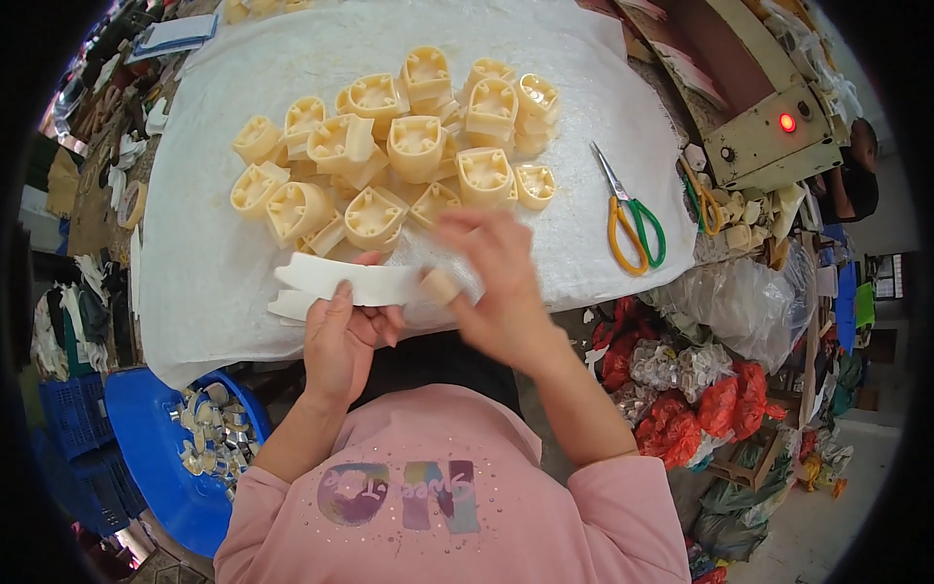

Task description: Trim and assemble shoe components using scissors and adhesive strips.

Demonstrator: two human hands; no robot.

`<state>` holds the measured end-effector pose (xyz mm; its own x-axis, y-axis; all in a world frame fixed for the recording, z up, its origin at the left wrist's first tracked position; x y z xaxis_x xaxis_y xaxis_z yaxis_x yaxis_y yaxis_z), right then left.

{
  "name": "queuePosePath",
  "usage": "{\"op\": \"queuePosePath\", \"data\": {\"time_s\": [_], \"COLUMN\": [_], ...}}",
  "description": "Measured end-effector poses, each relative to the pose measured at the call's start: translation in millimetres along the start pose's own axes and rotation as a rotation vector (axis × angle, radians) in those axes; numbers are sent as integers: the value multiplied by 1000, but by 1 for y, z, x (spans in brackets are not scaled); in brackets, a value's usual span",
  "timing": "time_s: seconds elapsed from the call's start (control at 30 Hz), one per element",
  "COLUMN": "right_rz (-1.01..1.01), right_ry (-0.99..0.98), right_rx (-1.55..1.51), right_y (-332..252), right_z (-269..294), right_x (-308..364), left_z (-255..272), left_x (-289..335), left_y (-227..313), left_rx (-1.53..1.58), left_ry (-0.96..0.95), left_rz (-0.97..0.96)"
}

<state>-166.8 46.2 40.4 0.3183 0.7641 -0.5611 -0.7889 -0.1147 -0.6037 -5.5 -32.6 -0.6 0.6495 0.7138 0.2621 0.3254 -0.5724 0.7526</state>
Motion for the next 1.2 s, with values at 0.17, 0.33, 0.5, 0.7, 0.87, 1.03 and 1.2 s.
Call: {"op": "queuePosePath", "data": {"time_s": [0.17, 0.33, 0.5, 0.7, 0.87, 1.03, 1.2], "right_rz": [-60, -145, -216, -509, -605, -474, -329], "right_ry": [259, 172, 127, 169, 207, 407, -104], "right_rx": [320, 472, 462, -21, -433, -409, -260], "right_y": [34, 49, 53, 82, 81, 86, 77], "right_z": [11, -7, 10, 33, 43, 43, 68], "right_x": [-26, -35, -38, -29, -21, 3, 17], "left_z": [-2, -1, 0, -2, -2, 1, 0], "left_x": [0, 0, 2, 3, 5, 2, -1], "left_y": [10, 9, 7, 5, 5, 5, 1], "left_rx": [35, 102, 59, 47, 19, 19, -21], "left_ry": [82, 28, 40, 45, 44, 57, 14], "left_rz": [-119, -134, -130, -126, -109, -116, -106]}}
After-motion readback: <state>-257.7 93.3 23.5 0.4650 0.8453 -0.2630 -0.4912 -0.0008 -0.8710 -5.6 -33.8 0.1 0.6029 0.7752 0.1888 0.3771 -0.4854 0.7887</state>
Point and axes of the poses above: each hand's wrist, its own x-axis away from the middle knuckle, its own z-axis out of the back of the hand, y = z × x, the point moved 2 cm from there along -x, towards the middle knuckle, and after that the axes turned 9 degrees about y, right-handed, at the moved point
